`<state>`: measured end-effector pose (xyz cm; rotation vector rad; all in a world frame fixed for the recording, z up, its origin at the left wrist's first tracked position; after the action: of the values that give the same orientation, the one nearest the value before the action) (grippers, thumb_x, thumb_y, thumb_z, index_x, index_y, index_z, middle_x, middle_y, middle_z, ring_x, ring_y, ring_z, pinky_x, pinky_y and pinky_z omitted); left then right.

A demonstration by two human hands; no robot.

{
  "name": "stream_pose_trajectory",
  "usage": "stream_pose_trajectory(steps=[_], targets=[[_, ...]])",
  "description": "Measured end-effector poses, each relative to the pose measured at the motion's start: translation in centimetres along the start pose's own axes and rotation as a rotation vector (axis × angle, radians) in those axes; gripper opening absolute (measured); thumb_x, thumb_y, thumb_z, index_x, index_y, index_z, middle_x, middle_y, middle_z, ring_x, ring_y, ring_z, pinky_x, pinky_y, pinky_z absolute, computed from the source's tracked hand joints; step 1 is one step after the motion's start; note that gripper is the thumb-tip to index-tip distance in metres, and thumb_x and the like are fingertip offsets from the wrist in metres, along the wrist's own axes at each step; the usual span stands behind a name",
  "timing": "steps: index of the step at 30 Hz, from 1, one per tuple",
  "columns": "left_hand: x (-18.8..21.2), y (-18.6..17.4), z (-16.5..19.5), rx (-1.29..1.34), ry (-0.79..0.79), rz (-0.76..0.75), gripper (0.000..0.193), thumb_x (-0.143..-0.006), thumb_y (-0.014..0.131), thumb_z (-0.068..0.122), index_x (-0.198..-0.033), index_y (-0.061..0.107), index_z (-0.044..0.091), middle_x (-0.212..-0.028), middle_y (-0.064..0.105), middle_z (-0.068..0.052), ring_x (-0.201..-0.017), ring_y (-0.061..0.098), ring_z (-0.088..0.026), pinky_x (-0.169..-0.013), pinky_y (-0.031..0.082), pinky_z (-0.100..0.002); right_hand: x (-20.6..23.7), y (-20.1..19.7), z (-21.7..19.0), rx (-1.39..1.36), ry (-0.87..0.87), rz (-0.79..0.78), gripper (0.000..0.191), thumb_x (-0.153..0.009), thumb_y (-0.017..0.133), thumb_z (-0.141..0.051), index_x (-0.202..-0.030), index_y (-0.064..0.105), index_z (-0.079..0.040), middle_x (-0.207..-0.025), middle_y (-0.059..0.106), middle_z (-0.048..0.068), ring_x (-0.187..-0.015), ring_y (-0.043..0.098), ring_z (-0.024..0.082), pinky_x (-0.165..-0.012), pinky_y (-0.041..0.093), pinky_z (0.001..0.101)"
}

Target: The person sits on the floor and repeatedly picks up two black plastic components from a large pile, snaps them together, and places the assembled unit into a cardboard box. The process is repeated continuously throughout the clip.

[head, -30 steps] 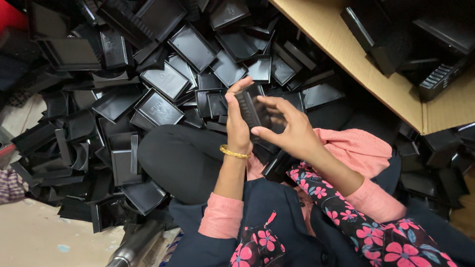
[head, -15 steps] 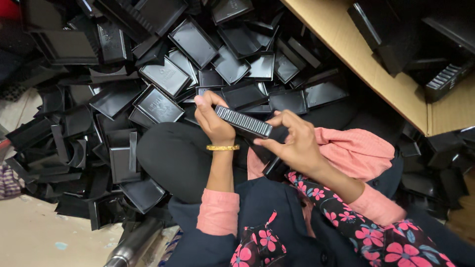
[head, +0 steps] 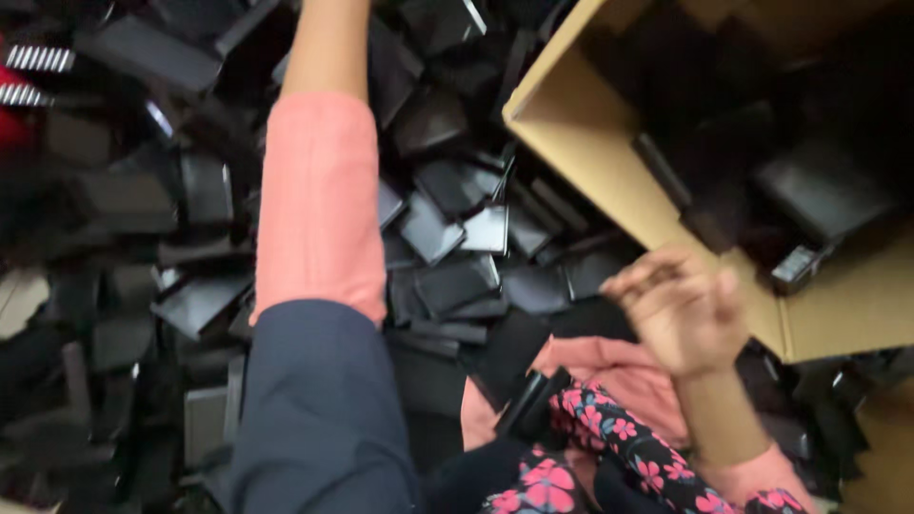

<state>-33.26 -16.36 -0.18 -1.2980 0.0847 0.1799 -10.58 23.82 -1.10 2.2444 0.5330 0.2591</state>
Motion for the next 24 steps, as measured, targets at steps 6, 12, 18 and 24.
stream_pose_trajectory(steps=[6, 12, 18, 24], targets=[[-9.1, 0.2, -2.2, 0.071, 0.02, -0.406, 0.062, -0.09, 0.066, 0.056, -0.135, 0.059, 0.015, -0.134, 0.056, -0.024, -0.115, 0.06, -0.044, -0.094, 0.05, -0.053, -0.9, 0.3, 3.6, 0.114, 0.113, 0.052, 0.064, -0.104, 0.061, -0.048, -0.135, 0.056, 0.008, -0.126, 0.066, 0.025, -0.124, 0.06, 0.038, -0.115, 0.042, 0.0587], [-4.4, 1.6, -5.6, 0.042, -0.013, -0.53, 0.082, -0.077, 0.075, 0.06, -0.145, 0.051, 0.021, -0.147, 0.043, -0.022, -0.122, 0.053, -0.05, -0.096, 0.047, -0.058, -4.5, 2.5, 1.5, 0.306, 0.0, -0.026, 0.065, -0.1, 0.064, -0.047, -0.135, 0.056, 0.007, -0.129, 0.064, 0.022, -0.126, 0.059, 0.038, -0.114, 0.042, 0.056], [8.0, 0.7, -1.8, 0.093, -0.058, -0.472, 0.039, -0.08, 0.069, 0.024, -0.119, 0.069, 0.026, -0.149, 0.045, -0.003, -0.131, 0.05, -0.043, -0.104, 0.039, -0.071, -2.6, 16.2, -6.7, 0.489, -0.434, -0.597, 0.061, -0.1, 0.063, -0.046, -0.134, 0.061, 0.005, -0.126, 0.067, 0.021, -0.119, 0.062, 0.036, -0.11, 0.046, 0.0519], [15.4, 0.5, 4.4, -0.174, 0.054, -0.343, 0.031, -0.085, 0.067, 0.031, -0.116, 0.071, 0.023, -0.142, 0.048, -0.008, -0.139, 0.037, -0.051, -0.102, 0.029, -0.083, -0.1, 26.5, -5.2, 0.622, -0.51, -0.942, 0.06, -0.097, 0.066, -0.042, -0.134, 0.061, 0.005, -0.127, 0.067, 0.022, -0.12, 0.062, 0.037, -0.109, 0.046, 0.0515]])
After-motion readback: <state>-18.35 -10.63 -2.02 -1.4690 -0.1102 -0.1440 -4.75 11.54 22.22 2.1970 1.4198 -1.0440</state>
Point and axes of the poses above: each hand's wrist, its own x-axis away from the middle knuckle, its own y-axis out of the palm, z = x × y, the point moved 7 cm from there along -x, towards the middle knuckle
